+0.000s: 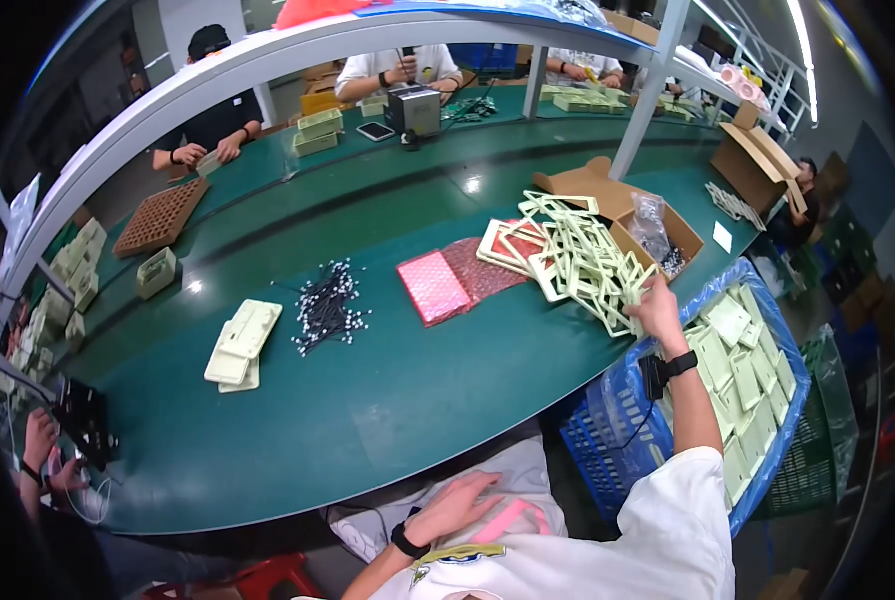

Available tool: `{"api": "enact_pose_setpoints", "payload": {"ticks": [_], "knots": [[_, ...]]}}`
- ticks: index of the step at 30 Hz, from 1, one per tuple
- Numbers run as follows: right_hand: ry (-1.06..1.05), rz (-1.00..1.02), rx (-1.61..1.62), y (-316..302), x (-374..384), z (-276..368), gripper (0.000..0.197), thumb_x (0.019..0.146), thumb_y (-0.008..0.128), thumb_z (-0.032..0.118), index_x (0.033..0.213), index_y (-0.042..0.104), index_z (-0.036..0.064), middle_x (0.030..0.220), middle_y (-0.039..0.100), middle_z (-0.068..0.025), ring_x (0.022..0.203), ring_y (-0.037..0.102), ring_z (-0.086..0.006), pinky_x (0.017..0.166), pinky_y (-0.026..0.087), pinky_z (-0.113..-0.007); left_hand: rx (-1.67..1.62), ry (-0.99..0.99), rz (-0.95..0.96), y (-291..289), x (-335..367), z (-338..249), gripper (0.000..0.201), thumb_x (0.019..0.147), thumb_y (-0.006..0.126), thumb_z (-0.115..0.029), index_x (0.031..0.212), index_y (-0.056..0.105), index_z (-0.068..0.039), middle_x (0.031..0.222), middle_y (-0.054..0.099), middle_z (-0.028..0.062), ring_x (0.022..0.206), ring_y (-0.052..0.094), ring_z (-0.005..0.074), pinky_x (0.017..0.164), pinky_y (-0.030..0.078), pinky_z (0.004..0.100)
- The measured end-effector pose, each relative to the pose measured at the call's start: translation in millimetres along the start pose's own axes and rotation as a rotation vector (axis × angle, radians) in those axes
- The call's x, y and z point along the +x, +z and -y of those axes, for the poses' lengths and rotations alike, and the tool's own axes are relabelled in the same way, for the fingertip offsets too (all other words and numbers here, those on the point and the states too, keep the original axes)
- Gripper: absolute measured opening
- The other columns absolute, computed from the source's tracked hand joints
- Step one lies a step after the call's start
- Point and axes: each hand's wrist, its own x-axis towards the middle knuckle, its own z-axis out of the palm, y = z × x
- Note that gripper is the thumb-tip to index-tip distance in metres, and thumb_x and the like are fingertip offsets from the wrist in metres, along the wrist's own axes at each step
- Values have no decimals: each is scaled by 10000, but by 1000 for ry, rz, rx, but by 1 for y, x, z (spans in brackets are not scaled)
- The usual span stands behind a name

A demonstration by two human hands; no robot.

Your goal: The person gathers plastic frames from a crate and places them on a workbench. They peel the film off a screen, set it into a frame, insert a wire, and press a second frame over the assembly before setting the unit aside.

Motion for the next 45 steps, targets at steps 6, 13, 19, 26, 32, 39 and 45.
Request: {"api": "enact_pose_setpoints", "payload": {"ticks": [6,13,19,26,32,39,45], "knots": [[-52,-103,125,-10,22,-32,553,713,874,199,1131,576,-8,984,730,-145,865,699,-207,750,556,-361,-177,50,99,-37,-17,-60,353,932,698,-141,1245,646,14,1071,716,181,977,724,273,845,563,346],[-57,24,418,-18,43,-28,362,763,845,177,1020,655,7,733,648,-24,667,612,-114,606,489,-281,-285,-30,60,-80,-15,-84,226,952,671,-55,1157,676,38,985,755,118,913,724,175,825,567,303],[-41,176,429,-22,53,-19,234,795,820,129,963,689,32,686,614,15,586,531,-44,513,383,-221,-395,-112,-28,-98,13,-75,184,972,650,-50,1126,670,49,946,742,105,884,704,156,822,560,295],[-68,-184,606,-57,56,-18,245,792,822,131,935,701,-25,817,706,-52,753,651,-91,668,503,-232,-490,-118,-46,-111,25,-69,176,985,634,-55,1126,665,46,912,730,95,867,694,153,825,554,294],[-353,-255,676,-97,27,23,317,897,755,137,1155,645,-11,937,705,-27,753,595,-57,637,448,-212,-409,-66,-41,-124,43,-68,199,990,633,-69,1161,653,30,955,722,82,900,694,156,834,557,300],[-373,245,1059,-91,-55,111,365,979,670,136,1300,570,-5,1006,691,-46,787,594,-40,602,428,-175,-477,95,-340,-115,119,-59,451,986,672,-147,1380,501,-11,1176,658,122,961,700,179,816,571,316],[-169,699,1314,22,-98,138,379,995,630,115,1339,540,-17,1038,695,-76,739,584,-55,572,432,-188,-842,0,-353,-129,105,-57,469,1003,632,-108,1422,442,-20,1084,679,145,881,732,200,578,580,289]]}}
